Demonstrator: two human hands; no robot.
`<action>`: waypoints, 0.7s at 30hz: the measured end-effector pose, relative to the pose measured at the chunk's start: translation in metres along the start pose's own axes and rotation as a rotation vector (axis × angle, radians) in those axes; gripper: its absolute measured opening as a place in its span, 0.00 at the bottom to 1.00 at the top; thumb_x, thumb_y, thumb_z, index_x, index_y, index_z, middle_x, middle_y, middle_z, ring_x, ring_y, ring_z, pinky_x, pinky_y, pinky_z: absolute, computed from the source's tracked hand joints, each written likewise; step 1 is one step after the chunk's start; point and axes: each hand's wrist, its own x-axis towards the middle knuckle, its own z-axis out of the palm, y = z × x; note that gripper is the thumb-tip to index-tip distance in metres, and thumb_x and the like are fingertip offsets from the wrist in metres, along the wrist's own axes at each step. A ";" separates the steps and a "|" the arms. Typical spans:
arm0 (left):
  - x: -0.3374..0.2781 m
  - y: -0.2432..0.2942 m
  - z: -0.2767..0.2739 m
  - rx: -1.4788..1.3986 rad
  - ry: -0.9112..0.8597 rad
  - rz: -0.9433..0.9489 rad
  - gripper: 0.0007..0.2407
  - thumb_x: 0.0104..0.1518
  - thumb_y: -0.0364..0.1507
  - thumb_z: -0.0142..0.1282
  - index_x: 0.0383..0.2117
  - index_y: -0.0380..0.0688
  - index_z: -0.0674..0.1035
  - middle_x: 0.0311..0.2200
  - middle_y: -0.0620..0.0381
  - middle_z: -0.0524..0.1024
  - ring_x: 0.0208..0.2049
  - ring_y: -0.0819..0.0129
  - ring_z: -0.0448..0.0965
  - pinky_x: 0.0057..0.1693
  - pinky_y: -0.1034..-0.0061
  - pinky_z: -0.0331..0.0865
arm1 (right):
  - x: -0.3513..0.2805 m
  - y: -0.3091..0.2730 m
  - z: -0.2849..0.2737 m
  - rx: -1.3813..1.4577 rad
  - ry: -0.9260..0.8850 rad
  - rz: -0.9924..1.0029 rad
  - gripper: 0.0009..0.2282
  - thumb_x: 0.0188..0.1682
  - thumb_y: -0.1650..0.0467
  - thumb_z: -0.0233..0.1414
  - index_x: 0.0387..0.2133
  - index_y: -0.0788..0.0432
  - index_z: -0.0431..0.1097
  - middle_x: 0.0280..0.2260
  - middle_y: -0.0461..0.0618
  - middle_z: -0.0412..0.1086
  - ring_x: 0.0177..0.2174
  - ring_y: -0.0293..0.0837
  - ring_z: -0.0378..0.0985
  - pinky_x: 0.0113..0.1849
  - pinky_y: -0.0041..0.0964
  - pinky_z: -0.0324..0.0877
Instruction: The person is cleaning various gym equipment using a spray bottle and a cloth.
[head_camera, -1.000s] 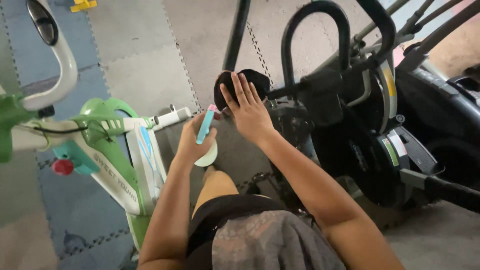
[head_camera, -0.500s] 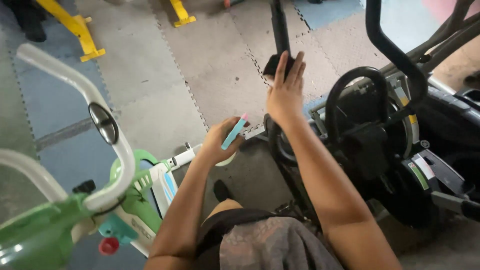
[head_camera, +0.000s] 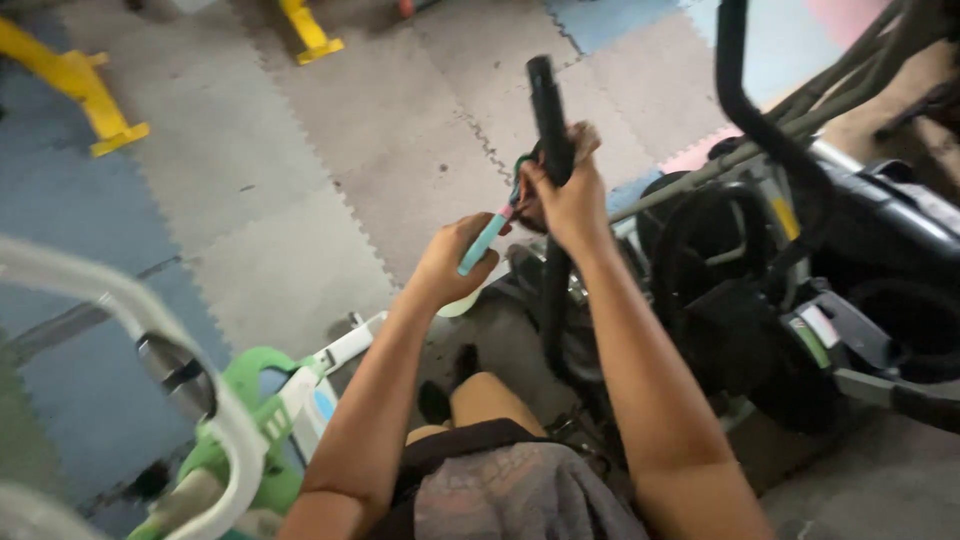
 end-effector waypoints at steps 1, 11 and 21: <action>0.007 0.000 -0.002 -0.010 -0.001 -0.011 0.16 0.49 0.25 0.56 0.46 0.43 0.80 0.36 0.44 0.80 0.38 0.47 0.80 0.46 0.63 0.73 | 0.000 -0.002 0.000 0.034 -0.028 -0.023 0.16 0.52 0.67 0.62 0.46 0.62 0.65 0.33 0.53 0.78 0.34 0.46 0.84 0.38 0.41 0.77; 0.067 -0.011 -0.026 -0.034 -0.057 0.045 0.17 0.50 0.23 0.55 0.48 0.40 0.78 0.39 0.44 0.80 0.38 0.48 0.80 0.46 0.64 0.74 | -0.003 -0.043 -0.007 0.145 -0.062 0.286 0.16 0.49 0.67 0.59 0.44 0.62 0.64 0.28 0.49 0.76 0.27 0.44 0.82 0.29 0.40 0.76; 0.119 -0.029 -0.010 0.032 -0.067 0.183 0.17 0.49 0.23 0.58 0.48 0.38 0.76 0.38 0.41 0.78 0.41 0.43 0.79 0.47 0.60 0.73 | -0.008 -0.024 -0.002 -0.013 0.125 -0.138 0.23 0.45 0.74 0.63 0.52 0.65 0.64 0.47 0.61 0.69 0.48 0.55 0.75 0.51 0.45 0.69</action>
